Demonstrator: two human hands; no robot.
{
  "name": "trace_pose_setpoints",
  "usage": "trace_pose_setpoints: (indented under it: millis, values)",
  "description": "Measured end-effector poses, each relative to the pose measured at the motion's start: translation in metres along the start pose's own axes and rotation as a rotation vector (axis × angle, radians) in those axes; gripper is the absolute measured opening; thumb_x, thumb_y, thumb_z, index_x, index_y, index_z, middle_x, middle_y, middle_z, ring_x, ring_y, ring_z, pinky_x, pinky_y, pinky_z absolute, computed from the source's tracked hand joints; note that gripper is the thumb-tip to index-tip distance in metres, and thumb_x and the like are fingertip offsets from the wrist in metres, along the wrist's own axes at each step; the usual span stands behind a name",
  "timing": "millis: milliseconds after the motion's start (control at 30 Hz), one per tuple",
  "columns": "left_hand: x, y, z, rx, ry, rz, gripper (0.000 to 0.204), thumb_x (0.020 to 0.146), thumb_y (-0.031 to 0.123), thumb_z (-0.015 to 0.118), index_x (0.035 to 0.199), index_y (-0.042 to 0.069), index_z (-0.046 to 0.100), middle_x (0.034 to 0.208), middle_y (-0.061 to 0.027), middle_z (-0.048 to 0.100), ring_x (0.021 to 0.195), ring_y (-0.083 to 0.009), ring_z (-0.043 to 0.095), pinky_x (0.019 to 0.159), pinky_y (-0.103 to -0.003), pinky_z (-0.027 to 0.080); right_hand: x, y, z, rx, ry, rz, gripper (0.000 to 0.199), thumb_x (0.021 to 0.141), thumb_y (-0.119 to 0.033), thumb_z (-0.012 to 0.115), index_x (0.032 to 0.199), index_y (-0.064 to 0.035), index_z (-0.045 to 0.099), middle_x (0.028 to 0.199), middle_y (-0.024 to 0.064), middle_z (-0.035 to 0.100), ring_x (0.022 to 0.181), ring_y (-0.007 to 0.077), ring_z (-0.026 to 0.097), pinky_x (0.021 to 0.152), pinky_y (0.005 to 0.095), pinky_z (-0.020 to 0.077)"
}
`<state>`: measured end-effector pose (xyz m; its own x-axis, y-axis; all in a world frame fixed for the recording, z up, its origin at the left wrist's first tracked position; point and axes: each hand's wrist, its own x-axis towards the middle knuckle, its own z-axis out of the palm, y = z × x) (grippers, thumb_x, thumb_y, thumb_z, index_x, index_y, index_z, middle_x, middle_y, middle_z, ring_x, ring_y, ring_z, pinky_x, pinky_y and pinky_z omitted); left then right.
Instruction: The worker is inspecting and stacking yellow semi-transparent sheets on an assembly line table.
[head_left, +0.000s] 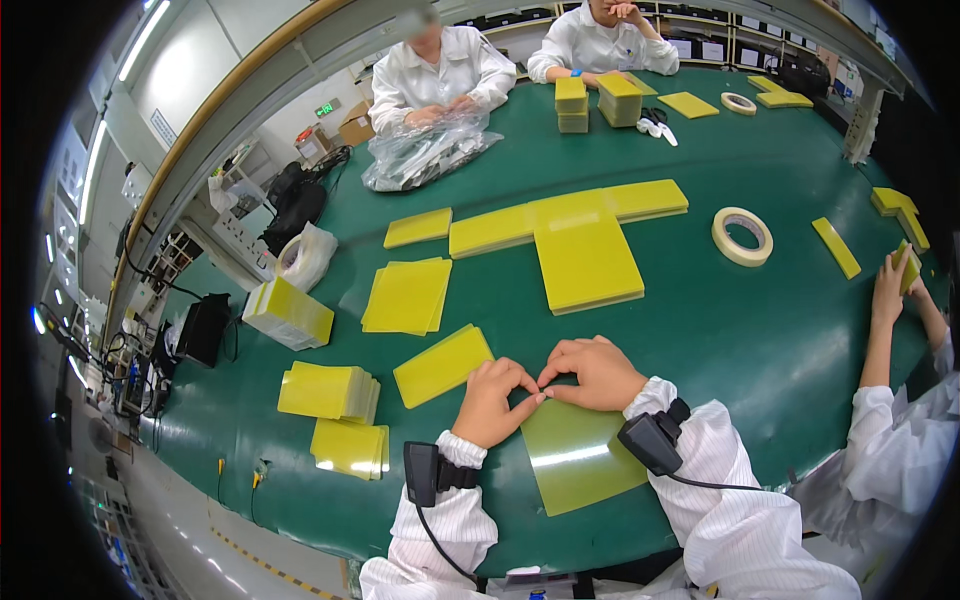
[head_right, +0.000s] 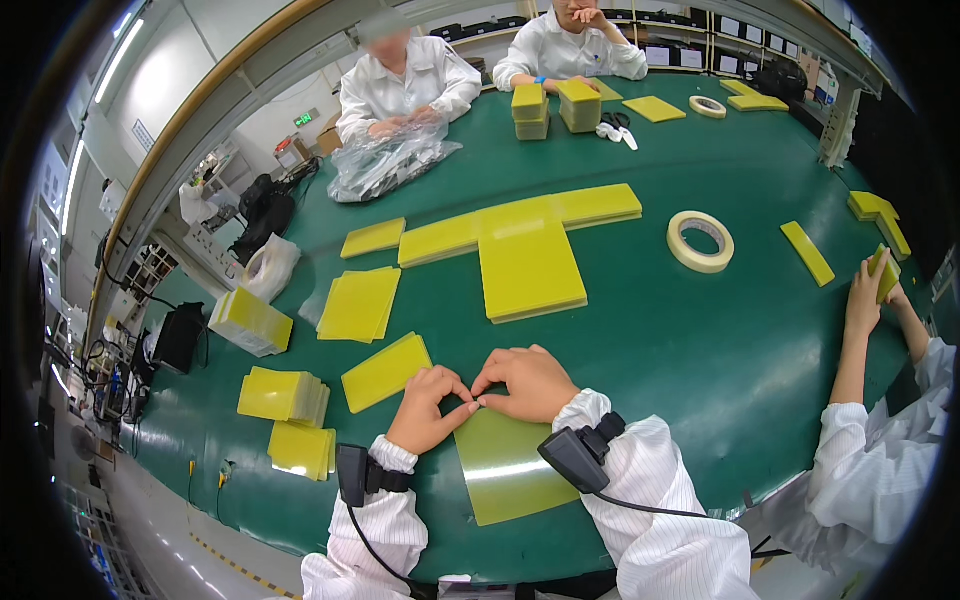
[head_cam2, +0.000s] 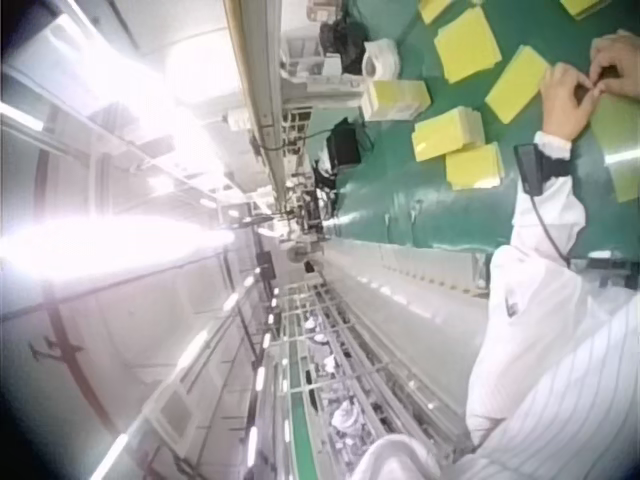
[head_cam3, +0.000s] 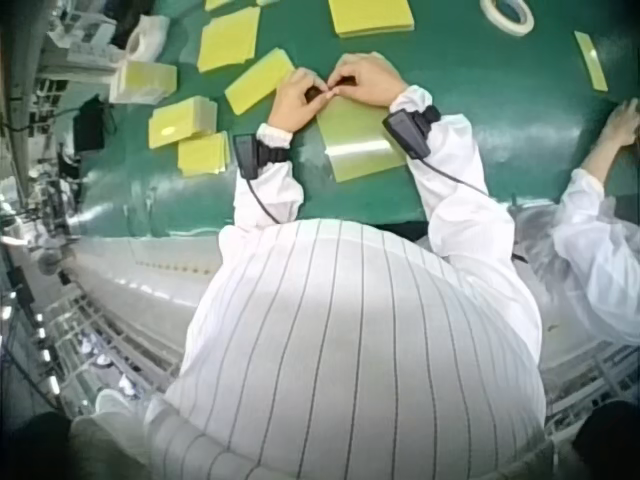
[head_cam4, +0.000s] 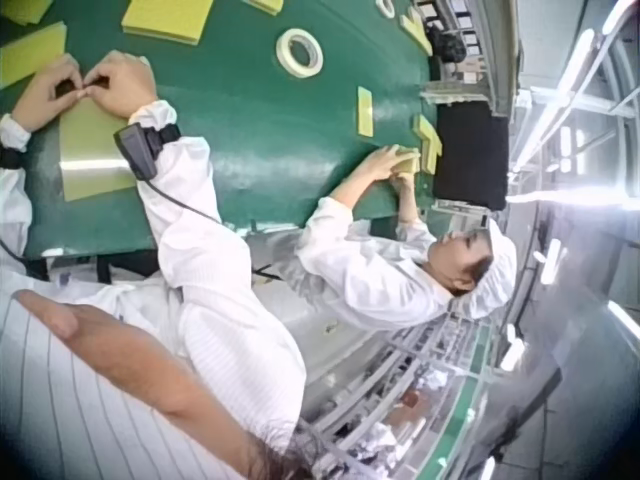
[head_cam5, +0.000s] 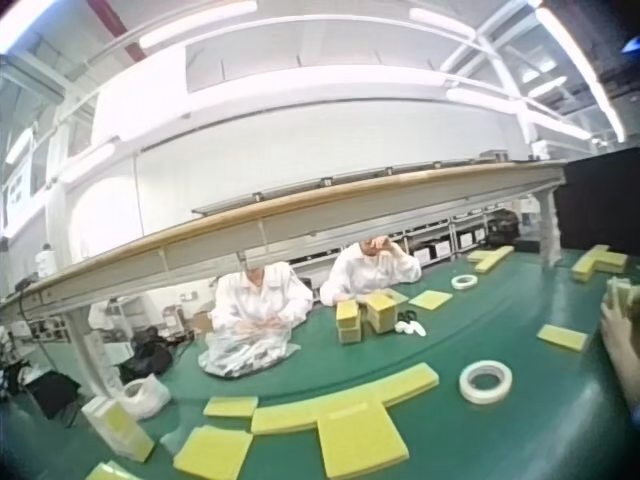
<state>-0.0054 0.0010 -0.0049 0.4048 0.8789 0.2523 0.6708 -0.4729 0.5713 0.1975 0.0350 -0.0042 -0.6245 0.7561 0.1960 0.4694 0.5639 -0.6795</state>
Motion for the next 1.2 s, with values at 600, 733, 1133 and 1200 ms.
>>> trace_pose_setpoints:
  millis: [600, 733, 1133, 1200]
  values:
    - [-0.002, -0.003, 0.001, -0.032, 0.04, 0.015, 0.013, 0.074, 0.018, 0.067, 0.082, 0.011, 0.059, 0.085, -0.0033, 0.053, 0.084, -0.0247, 0.048, 0.077, -0.035, 0.034, 0.002, -0.002, -0.001, 0.036, -0.035, 0.015, 0.018, 0.076, -0.025, 0.066, 0.092, -0.0174, 0.066, 0.09, -0.0002, 0.059, 0.091, 0.0182, 0.055, 0.083, 0.0336, 0.0342]
    - [-0.002, -0.003, 0.002, -0.038, 0.05, -0.01, 0.012, 0.075, 0.016, 0.066, 0.084, 0.01, 0.059, 0.087, -0.005, 0.053, 0.087, -0.0239, 0.048, 0.08, -0.033, 0.034, 0.002, -0.004, -0.001, 0.026, -0.032, 0.026, 0.016, 0.076, -0.024, 0.065, 0.091, -0.0172, 0.066, 0.089, -0.0002, 0.058, 0.09, 0.0181, 0.055, 0.083, 0.0336, 0.0346]
    - [-0.009, -0.023, -0.016, 0.191, 0.396, -0.125, 0.04, 0.07, 0.018, 0.072, 0.103, 0.003, 0.055, 0.11, -0.015, 0.05, 0.107, -0.0323, 0.045, 0.089, -0.038, 0.038, 0.002, -0.002, 0.0, 0.034, -0.011, 0.023, 0.013, 0.077, -0.023, 0.064, 0.088, -0.0163, 0.066, 0.088, -0.0008, 0.059, 0.087, 0.0174, 0.055, 0.083, 0.0335, 0.0348]
    - [-0.013, -0.031, -0.019, 0.42, 0.4, -0.222, 0.065, 0.069, 0.03, 0.074, 0.119, -0.002, 0.046, 0.12, -0.0203, 0.044, 0.11, -0.0368, 0.043, 0.092, -0.041, 0.036, 0.002, -0.003, 0.0, 0.03, -0.006, 0.017, 0.012, 0.078, -0.023, 0.064, 0.088, -0.0161, 0.066, 0.088, -0.0007, 0.059, 0.087, 0.0174, 0.055, 0.083, 0.0336, 0.0349]
